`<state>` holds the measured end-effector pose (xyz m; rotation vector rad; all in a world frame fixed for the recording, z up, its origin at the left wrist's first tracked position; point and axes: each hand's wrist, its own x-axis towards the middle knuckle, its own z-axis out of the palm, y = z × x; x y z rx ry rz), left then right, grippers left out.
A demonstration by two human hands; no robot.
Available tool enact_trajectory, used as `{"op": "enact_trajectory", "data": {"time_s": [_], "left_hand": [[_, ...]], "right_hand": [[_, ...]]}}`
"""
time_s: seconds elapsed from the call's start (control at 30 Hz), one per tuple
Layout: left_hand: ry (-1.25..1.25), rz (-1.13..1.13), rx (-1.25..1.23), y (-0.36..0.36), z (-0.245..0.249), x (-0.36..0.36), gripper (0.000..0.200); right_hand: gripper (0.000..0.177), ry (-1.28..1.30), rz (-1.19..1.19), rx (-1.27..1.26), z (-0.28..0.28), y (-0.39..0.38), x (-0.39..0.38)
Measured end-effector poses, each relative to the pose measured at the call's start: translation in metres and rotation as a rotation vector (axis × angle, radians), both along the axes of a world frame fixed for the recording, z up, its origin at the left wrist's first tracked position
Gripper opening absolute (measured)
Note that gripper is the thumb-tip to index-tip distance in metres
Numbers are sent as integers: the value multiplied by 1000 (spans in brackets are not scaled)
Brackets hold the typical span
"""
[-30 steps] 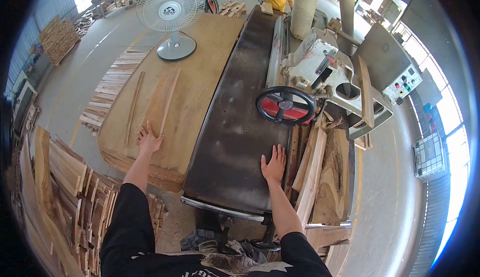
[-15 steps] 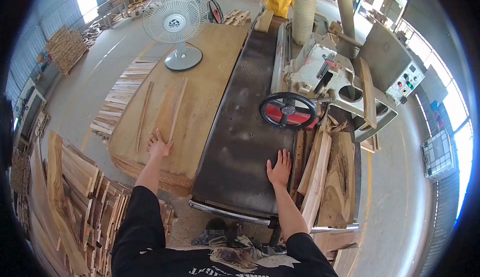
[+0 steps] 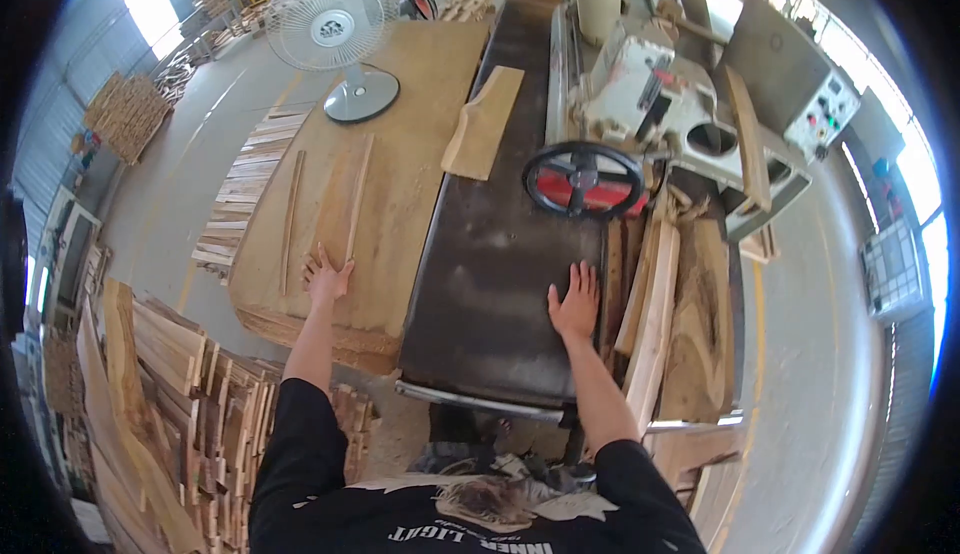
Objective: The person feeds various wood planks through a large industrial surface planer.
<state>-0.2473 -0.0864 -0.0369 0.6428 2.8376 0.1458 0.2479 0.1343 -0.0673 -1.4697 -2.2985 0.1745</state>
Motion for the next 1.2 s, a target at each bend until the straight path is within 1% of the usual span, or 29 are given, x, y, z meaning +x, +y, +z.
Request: {"op": "enact_trajectory", "data": {"time_s": [0.1,0.2,0.3,0.37,0.43,0.47,0.5,0.53,0.57,0.67,0.7,0.73,0.8,0.83,0.93,0.97,1.07,1.1,1.17,1.2], "left_hand": [[-9,7,-12,2,5,2,111],[0,35,-26,8,-2,0,112],[57,122,0,49,-11,10,113],[-64,-175,234,79,7,46,113],[-132,-346,547,110,2,100,112],[-170,-389,533,124,2,130,111],[-202,-435,520,135,3,159,111],[-65,-499,466,137,-3,183,110],[75,-563,413,134,-9,204,109],[-39,-468,389,119,8,250,106],[-20,-469,432,106,1,265,103],[-16,-490,468,87,1,283,101],[-32,-532,528,42,-6,318,96],[-52,-556,555,24,-12,331,93],[-424,-592,695,-10,-8,350,86],[-361,-621,742,-12,-8,356,83],[-376,-695,768,-6,-35,379,87],[-416,-687,674,-8,-18,392,87],[-358,-757,648,-15,-20,410,87],[-333,-787,640,-16,-22,421,87]], "right_hand": [[71,1,-4,-4,0,1,-2],[71,-30,-21,-40,2,-1,2],[71,-24,-34,-49,6,-1,-3],[71,-24,-39,-55,5,-1,-2],[71,-20,-41,-27,-3,0,0],[71,-15,-42,-13,-6,3,0],[76,8,-59,-55,-7,5,-1],[78,27,-69,-105,-5,7,-3],[80,48,-79,-155,-2,9,-4],[84,128,-76,-259,-7,8,4],[86,156,-67,-289,-11,5,7],[85,132,-58,-290,-12,-9,11],[85,78,-29,-277,1,-37,17],[85,64,-10,-312,8,-49,21],[85,265,14,-492,14,-83,39],[84,247,30,-445,15,-102,44],[79,273,-108,-279,42,-176,45],[79,268,-95,-204,41,-195,49],[77,249,-78,-50,38,-226,60],[78,226,-62,-58,35,-232,64]]}}
